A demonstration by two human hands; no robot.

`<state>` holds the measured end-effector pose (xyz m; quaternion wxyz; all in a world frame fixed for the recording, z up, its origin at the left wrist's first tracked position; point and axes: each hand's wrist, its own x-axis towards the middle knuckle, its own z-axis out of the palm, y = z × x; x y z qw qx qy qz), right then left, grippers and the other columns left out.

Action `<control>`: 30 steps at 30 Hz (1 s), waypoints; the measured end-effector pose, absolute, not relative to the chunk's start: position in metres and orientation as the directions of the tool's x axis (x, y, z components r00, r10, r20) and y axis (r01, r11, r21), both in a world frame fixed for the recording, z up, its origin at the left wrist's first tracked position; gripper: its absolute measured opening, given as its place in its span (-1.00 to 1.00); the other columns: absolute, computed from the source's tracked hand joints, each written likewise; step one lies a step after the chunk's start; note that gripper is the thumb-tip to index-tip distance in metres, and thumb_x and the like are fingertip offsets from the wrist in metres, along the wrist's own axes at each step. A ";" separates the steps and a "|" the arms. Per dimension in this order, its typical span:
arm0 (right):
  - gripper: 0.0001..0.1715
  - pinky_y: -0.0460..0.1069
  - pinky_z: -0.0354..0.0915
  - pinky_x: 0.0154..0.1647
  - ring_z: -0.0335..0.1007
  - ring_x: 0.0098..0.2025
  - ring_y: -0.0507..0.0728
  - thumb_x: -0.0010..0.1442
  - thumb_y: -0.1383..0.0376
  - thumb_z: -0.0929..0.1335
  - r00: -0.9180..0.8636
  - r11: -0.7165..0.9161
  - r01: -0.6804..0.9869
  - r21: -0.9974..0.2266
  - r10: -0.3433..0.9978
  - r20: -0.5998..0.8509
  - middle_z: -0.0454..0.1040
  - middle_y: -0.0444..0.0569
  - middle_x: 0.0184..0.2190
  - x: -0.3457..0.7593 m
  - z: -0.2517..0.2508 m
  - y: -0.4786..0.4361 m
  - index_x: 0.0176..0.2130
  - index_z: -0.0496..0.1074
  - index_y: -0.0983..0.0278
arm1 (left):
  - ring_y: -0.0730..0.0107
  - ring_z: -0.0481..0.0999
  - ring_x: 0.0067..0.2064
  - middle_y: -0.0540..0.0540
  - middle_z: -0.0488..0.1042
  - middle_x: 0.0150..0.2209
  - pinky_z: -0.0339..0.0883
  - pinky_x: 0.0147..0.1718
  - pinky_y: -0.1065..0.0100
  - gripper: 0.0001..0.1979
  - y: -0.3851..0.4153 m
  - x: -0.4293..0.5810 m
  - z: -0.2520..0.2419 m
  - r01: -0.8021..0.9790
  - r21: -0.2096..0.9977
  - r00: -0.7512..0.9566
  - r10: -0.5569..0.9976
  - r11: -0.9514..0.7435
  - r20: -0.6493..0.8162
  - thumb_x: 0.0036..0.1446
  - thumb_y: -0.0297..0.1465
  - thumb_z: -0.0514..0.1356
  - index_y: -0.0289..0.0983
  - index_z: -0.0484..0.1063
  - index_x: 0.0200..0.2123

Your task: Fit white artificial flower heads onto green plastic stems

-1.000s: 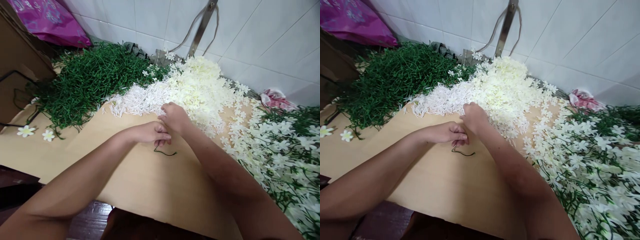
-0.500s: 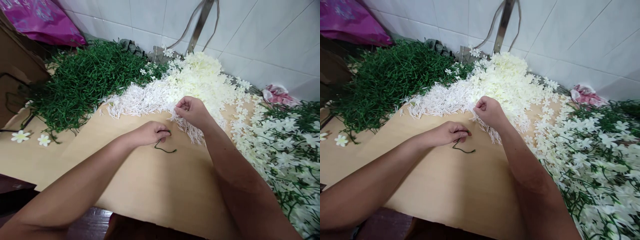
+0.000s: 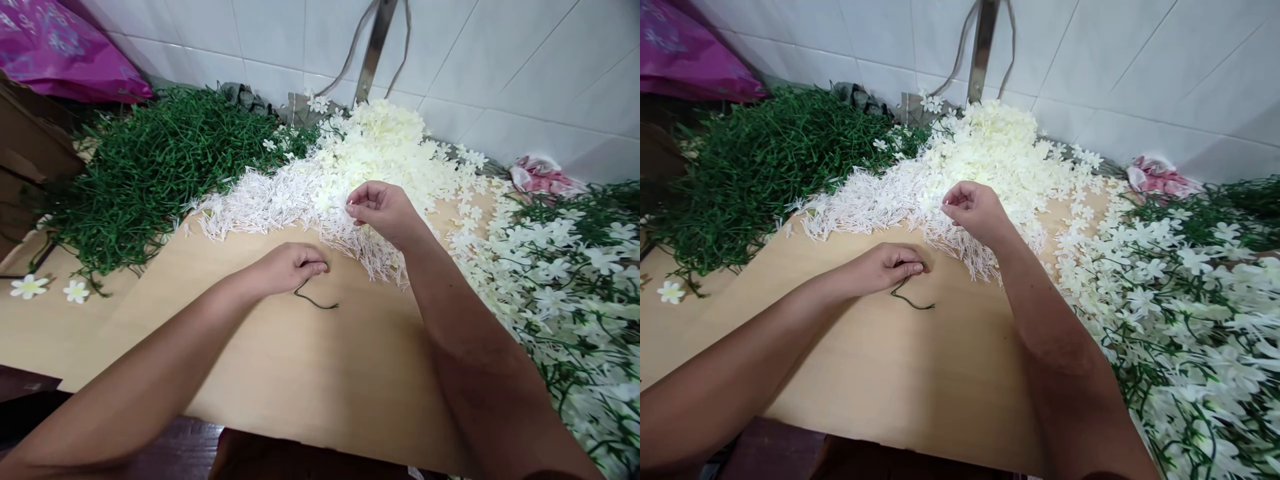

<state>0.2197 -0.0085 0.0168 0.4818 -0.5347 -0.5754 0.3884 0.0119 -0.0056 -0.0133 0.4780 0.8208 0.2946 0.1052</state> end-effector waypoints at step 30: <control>-0.81 -0.01 0.13 -0.44 0.19 -0.52 -0.02 0.14 0.41 0.26 -0.045 0.185 0.717 -0.672 0.974 0.220 0.39 -0.07 -0.58 0.210 0.026 -0.018 -0.47 0.41 0.33 | 0.65 0.11 -0.63 0.12 0.20 -0.68 -0.01 -0.59 0.50 -0.81 0.053 0.040 0.009 0.218 0.975 0.206 0.979 -0.050 0.004 0.05 -0.58 0.12 -0.32 0.26 -0.58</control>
